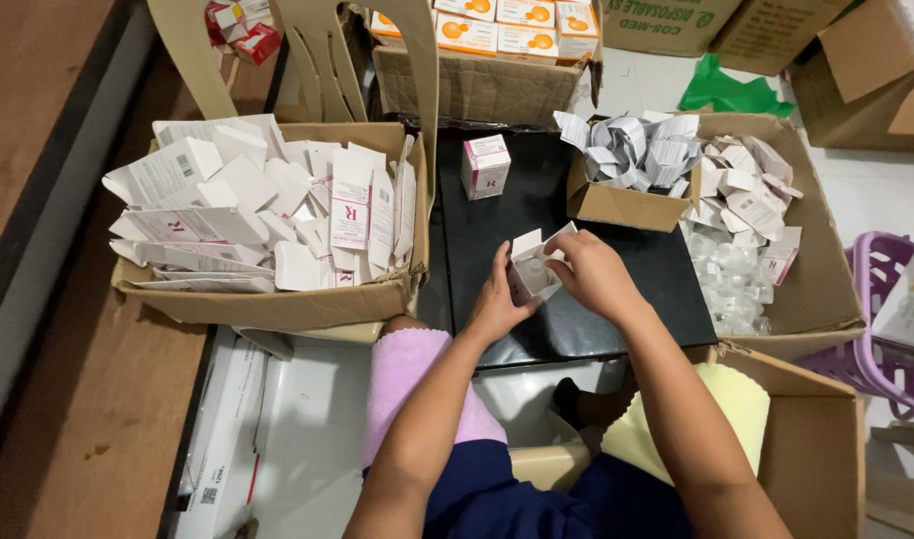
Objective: The person repeatedly picks up small white boxes and clear plastic bottles, places the bottles into the boxes, and closes the boxes. The person stacks the completed boxes on the table and continues the process with additional items from nearby boxes.
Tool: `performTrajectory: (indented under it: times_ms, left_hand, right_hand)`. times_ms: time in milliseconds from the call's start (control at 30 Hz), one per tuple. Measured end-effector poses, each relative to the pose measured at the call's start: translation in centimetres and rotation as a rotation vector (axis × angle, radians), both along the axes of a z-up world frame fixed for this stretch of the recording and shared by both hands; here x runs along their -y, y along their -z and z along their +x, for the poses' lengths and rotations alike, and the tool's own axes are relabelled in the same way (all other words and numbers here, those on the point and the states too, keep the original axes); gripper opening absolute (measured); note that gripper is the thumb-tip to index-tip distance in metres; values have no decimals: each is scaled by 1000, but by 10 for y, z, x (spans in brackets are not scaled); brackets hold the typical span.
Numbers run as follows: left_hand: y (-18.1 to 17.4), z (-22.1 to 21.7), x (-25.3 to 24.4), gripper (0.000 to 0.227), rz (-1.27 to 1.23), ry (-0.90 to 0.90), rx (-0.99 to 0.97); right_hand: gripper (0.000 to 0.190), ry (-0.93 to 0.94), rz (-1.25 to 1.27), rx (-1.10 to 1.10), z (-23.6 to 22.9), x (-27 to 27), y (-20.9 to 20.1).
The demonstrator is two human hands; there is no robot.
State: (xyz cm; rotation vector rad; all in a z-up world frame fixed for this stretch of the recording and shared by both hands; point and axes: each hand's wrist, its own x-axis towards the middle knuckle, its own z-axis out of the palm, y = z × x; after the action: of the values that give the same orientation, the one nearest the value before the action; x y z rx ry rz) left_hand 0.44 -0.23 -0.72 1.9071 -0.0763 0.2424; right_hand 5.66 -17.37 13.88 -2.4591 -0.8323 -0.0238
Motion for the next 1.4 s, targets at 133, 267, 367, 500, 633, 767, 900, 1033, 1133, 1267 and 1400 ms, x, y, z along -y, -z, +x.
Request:
performTrajectory:
  times_ms: [133, 267, 367, 500, 633, 767, 900, 1033, 1133, 1267, 1400]
  left_hand:
    - [2, 1, 6, 115, 21, -43, -27]
    - [3, 1, 7, 114, 49, -56, -8]
    - [3, 0, 6, 113, 53, -54, -15]
    - [1, -1, 7, 112, 59, -51, -34]
    - [-2, -1, 6, 101, 66, -58, 114]
    - [-1, -2, 16, 66, 32, -122, 198]
    - [-1, 2, 26, 42, -19, -225, 194]
    - [-2, 2, 26, 59, 32, -223, 201]
    - [2, 0, 23, 82, 59, -202, 194]
    - [13, -1, 25, 89, 51, -228, 98]
    - [23, 0, 27, 85, 1, -221, 85]
  right_hand:
    - [24, -120, -11, 164, -6, -4, 13]
    - [38, -169, -189, 194, -5, -9, 25]
    - [38, -115, -222, 84, -6, -12, 23]
    - [39, -19, -351, -160, -4, -12, 9]
    - [36, 9, 98, 265, -13, -2, 7]
    - [32, 286, 359, 407, -13, 11, 29]
    - [26, 326, 809, -161, -3, 9, 61]
    - [24, 233, 670, -39, -15, -2, 76]
    - [22, 150, 373, 209, -31, -13, 74]
    - [24, 111, 258, 274, -44, -25, 66]
    - [27, 176, 131, 440, -55, -29, 63]
